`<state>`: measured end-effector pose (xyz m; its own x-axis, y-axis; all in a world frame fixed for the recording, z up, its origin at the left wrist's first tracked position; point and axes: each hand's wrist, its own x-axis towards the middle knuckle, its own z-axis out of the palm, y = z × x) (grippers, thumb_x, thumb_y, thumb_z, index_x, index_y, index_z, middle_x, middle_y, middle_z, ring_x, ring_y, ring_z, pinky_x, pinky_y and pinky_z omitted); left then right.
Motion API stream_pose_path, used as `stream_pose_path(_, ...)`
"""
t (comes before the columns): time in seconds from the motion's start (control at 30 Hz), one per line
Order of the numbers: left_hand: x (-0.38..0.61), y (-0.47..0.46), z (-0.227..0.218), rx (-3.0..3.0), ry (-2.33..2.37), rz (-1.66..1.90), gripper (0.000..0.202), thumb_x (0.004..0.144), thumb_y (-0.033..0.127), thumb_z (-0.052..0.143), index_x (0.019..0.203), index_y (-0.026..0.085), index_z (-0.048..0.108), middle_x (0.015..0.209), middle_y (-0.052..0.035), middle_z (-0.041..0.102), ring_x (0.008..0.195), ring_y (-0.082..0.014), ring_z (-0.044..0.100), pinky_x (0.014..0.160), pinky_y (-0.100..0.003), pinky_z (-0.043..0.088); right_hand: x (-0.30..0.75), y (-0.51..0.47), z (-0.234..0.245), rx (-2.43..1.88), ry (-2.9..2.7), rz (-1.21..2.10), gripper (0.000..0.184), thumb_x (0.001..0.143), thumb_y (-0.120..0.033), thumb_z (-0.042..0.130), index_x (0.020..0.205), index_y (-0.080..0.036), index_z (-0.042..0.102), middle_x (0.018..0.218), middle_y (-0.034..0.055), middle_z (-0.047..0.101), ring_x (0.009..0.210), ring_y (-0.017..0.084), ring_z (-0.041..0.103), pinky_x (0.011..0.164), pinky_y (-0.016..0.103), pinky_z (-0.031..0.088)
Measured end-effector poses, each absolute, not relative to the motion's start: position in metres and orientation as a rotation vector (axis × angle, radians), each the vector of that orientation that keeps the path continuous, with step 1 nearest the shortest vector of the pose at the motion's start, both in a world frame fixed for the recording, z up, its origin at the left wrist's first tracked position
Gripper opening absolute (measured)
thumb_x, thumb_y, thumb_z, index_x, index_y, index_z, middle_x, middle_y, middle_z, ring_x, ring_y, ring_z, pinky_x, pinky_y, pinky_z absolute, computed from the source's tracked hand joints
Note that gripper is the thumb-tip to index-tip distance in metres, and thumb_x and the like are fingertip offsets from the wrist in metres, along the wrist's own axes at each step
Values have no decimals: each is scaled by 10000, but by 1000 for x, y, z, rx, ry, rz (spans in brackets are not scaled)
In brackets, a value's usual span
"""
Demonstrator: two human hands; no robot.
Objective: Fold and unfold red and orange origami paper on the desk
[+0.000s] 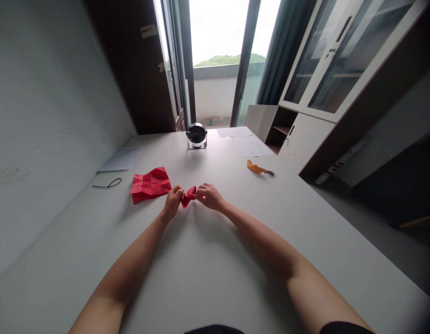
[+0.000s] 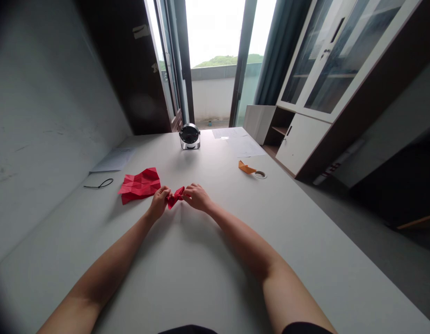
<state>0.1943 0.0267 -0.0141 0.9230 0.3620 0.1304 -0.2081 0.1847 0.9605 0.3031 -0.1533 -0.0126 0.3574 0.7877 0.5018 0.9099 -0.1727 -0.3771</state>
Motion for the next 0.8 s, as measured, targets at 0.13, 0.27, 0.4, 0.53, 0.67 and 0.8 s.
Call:
stream_pose_path(0.13,193,23,-8,1247,116,392,222,825,302,599,698,208,442,636,36,493,617,-113,540,660,-269,493,307,-149,-15,-1949,-1236,-111,219,963,-318,591,831,-235,745,910,51,698,886,190,596,853,340,463)
stream_pose_path(0.27,189,17,-3,1246,79,349,237,819,311,604,686,212,434,636,31,488,629,-123,537,697,-299,504,304,-145,-14,-1795,-1070,168,257,939,-398,603,850,-220,765,995,63,679,918,189,644,876,349,505)
stream_pose_path(0.4,187,14,0,1235,72,337,225,796,297,618,685,211,442,628,30,473,637,-129,535,701,-302,503,297,-143,-10,-1515,-895,474,364,877,-509,636,847,-165,751,1095,92,638,828,178,669,800,343,565)
stream_pose_path(0.53,187,16,2,1168,39,310,247,786,297,626,662,199,437,630,33,469,657,-121,530,717,-285,490,294,-142,-7,-1416,-814,560,345,802,-487,694,779,-145,726,1031,85,630,789,173,656,787,347,567)
stream_pose_path(0.67,188,18,2,1107,4,317,261,787,296,635,651,194,436,602,42,448,661,-124,529,720,-279,481,296,-140,-10,-1448,-792,511,238,770,-392,690,760,-155,705,955,64,632,782,173,632,777,345,531)
stream_pose_path(0.8,189,17,-3,1293,50,342,289,813,346,629,642,187,459,585,41,471,602,-110,492,647,-244,432,299,-139,-14,-1623,-816,302,156,777,-307,621,691,-178,643,860,24,621,771,158,580,769,311,476)
